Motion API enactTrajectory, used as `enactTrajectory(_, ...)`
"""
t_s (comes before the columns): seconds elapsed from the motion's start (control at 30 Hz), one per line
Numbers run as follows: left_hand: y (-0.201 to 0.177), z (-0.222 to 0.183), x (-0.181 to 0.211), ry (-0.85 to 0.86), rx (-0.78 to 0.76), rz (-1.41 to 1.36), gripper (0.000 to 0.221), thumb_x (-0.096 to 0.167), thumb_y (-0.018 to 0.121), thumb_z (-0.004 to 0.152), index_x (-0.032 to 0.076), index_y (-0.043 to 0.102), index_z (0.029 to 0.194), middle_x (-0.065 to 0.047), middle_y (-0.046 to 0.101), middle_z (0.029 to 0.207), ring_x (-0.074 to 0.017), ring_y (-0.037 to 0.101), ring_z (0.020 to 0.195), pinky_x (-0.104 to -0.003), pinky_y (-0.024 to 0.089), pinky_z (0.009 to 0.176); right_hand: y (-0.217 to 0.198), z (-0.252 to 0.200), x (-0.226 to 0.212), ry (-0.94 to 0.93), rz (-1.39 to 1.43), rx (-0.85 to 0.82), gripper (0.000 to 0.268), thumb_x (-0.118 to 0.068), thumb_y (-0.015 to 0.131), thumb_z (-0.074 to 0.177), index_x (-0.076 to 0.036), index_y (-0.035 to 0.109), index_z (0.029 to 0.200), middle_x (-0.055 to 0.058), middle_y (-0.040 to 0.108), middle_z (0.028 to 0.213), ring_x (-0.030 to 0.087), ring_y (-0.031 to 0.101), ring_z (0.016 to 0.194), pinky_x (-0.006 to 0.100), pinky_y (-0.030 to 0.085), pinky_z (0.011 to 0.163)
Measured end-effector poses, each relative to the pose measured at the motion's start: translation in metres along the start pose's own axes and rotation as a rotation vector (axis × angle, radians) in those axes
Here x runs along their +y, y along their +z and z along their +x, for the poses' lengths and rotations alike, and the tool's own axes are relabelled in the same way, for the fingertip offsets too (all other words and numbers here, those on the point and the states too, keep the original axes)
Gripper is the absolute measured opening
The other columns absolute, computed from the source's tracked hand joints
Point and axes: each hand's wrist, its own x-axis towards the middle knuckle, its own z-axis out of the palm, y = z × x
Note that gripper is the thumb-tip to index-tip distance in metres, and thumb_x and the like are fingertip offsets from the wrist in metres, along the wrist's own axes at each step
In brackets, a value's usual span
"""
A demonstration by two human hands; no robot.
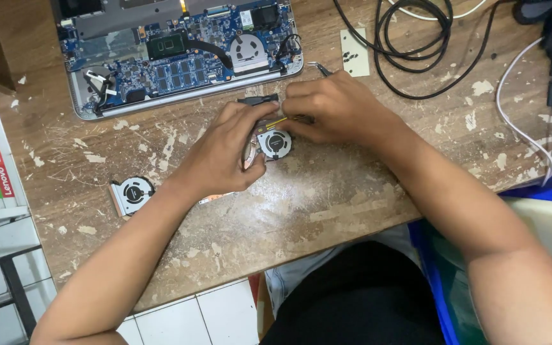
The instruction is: The person is inspecting and cleaning laptop cooling fan components using a small screwdriver on a repair bench.
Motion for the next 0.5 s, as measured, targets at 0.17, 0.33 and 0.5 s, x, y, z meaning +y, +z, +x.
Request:
enactTrajectory(0.17,0.001,-0.001,-0.003,0.003,-0.011,0.01,0.08,0.005,0.074,0.078,-0.004,0.056,0.155,-0.026,0.074,0.132,-0.044,0.063,0.122,-0.055,0.046,0.109,0.01,0.007,-0.009,-0.036,-0.005,0.03,0.014,-0.024,0.085,0.101,-0.014,0.08,0.094,-0.001,0.07,0.076,0.014,0.064,0.054,0.026,0.048,0.05)
enactTrajectory(0.33,-0.001,0.001,0.001,-0.001,-0.001,0.003,0.079,0.003,0.073,0.078,-0.005,0.055,0.154,-0.027,0.074,0.132,-0.0455,0.063,0.121,-0.056,0.046,0.109,-0.001,-0.001,-0.002,-0.054,0.032,0.091,0.023,-0.023,0.092,0.096,-0.014,0.073,0.086,0.0,0.067,0.076,0.02,0.067,0.054,0.033,0.05,0.05)
enactTrajectory(0.5,-0.008,0.003,0.006,-0.086,-0.162,0.077,0.081,0.016,0.07,0.089,0.008,0.038,0.163,-0.021,0.06,0.141,-0.0369,0.05,0.137,-0.059,0.054,0.11,-0.03,-0.017,0.014,-0.038,0.079,-0.01,0.022,-0.008,0.088,0.104,-0.007,0.074,0.087,0.002,0.07,0.081,0.016,0.061,0.064,0.032,0.041,0.047)
